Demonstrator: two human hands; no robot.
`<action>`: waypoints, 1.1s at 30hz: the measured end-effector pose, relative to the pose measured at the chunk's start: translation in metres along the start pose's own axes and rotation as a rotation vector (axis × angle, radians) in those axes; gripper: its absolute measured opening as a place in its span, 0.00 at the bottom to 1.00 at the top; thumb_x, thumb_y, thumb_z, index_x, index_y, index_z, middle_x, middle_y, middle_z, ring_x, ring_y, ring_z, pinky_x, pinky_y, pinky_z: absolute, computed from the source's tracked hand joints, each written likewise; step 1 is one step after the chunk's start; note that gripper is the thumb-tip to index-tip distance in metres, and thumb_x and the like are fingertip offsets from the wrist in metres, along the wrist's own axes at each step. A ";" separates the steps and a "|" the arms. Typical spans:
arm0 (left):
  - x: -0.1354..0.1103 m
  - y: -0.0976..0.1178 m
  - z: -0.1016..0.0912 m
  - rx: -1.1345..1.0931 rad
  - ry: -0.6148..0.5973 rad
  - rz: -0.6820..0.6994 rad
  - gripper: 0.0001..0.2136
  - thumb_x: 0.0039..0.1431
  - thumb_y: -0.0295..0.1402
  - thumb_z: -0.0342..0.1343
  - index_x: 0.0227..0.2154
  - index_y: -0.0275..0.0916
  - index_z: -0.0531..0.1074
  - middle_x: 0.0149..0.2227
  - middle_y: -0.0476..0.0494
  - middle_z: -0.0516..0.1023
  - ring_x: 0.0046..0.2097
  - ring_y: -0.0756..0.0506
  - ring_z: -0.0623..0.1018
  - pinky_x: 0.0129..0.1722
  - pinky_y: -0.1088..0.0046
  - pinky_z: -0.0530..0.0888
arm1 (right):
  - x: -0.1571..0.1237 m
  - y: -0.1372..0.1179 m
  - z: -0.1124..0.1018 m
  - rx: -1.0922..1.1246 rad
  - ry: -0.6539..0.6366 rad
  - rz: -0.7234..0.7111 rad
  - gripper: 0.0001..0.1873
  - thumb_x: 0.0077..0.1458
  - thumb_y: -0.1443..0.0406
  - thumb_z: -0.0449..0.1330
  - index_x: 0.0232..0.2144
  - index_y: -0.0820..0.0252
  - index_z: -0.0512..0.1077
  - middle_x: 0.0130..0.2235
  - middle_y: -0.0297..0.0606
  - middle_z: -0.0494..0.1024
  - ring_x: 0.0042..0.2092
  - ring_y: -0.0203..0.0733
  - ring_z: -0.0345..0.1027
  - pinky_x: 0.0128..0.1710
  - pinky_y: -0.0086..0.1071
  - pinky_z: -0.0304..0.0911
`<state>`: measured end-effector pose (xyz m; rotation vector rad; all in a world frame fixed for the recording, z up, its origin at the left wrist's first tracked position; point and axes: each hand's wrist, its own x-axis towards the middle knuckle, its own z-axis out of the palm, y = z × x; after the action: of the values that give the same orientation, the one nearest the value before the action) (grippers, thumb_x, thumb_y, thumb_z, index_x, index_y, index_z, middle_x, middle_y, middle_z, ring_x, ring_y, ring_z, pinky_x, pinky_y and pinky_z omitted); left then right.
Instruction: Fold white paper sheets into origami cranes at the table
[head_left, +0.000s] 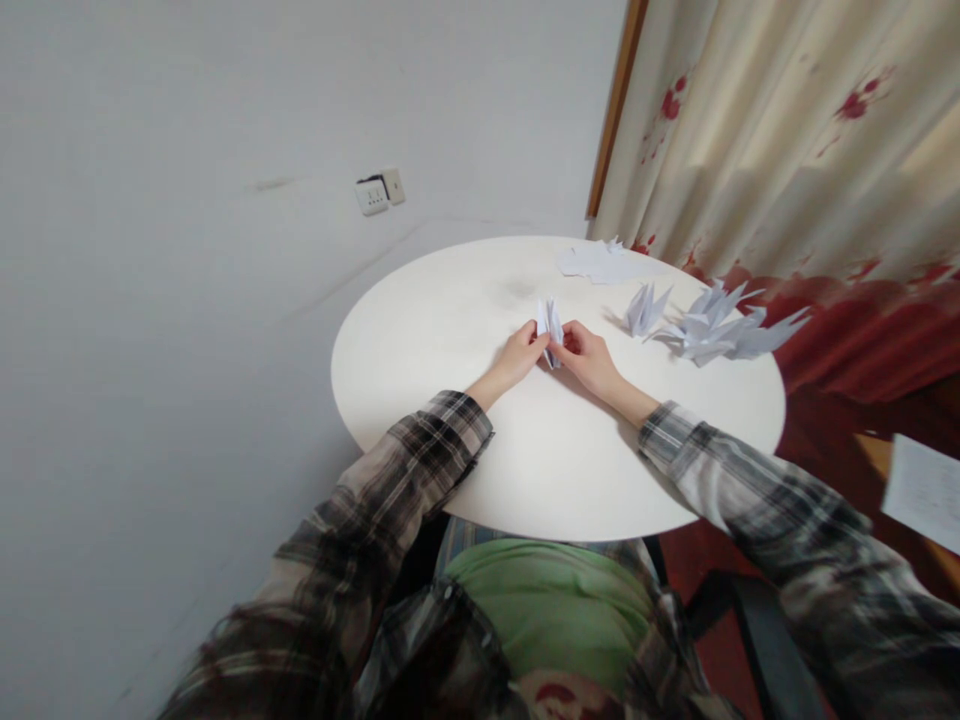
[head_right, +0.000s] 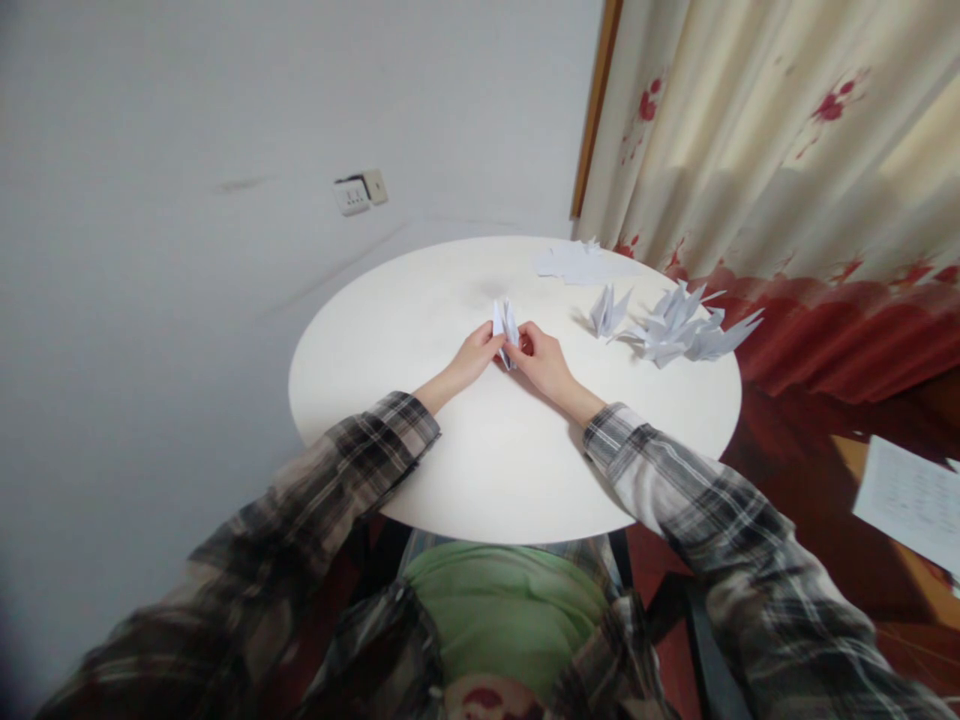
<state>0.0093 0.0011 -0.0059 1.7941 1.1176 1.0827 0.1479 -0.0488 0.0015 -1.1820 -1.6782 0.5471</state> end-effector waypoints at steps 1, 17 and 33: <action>0.000 0.000 0.000 0.003 -0.003 0.002 0.06 0.56 0.32 0.49 0.31 0.36 0.68 0.30 0.46 0.73 0.34 0.48 0.72 0.37 0.69 0.71 | 0.000 0.000 0.000 0.000 0.000 0.001 0.13 0.51 0.54 0.57 0.31 0.57 0.66 0.28 0.33 0.74 0.29 0.36 0.63 0.32 0.32 0.59; -0.001 0.002 -0.001 -0.004 -0.010 0.001 0.06 0.57 0.32 0.48 0.31 0.36 0.68 0.30 0.46 0.73 0.33 0.48 0.72 0.37 0.69 0.71 | -0.001 -0.003 -0.001 -0.012 0.000 0.001 0.13 0.51 0.54 0.57 0.31 0.57 0.66 0.28 0.33 0.73 0.28 0.36 0.63 0.32 0.32 0.59; 0.000 0.000 0.000 -0.005 -0.014 0.001 0.07 0.57 0.31 0.48 0.33 0.35 0.69 0.31 0.46 0.74 0.33 0.48 0.72 0.38 0.69 0.71 | -0.001 -0.001 0.000 -0.001 0.003 -0.012 0.12 0.51 0.55 0.57 0.31 0.58 0.66 0.27 0.32 0.72 0.28 0.36 0.63 0.31 0.31 0.58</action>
<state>0.0092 0.0013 -0.0062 1.7953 1.1051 1.0711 0.1476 -0.0498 0.0016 -1.1716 -1.6821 0.5370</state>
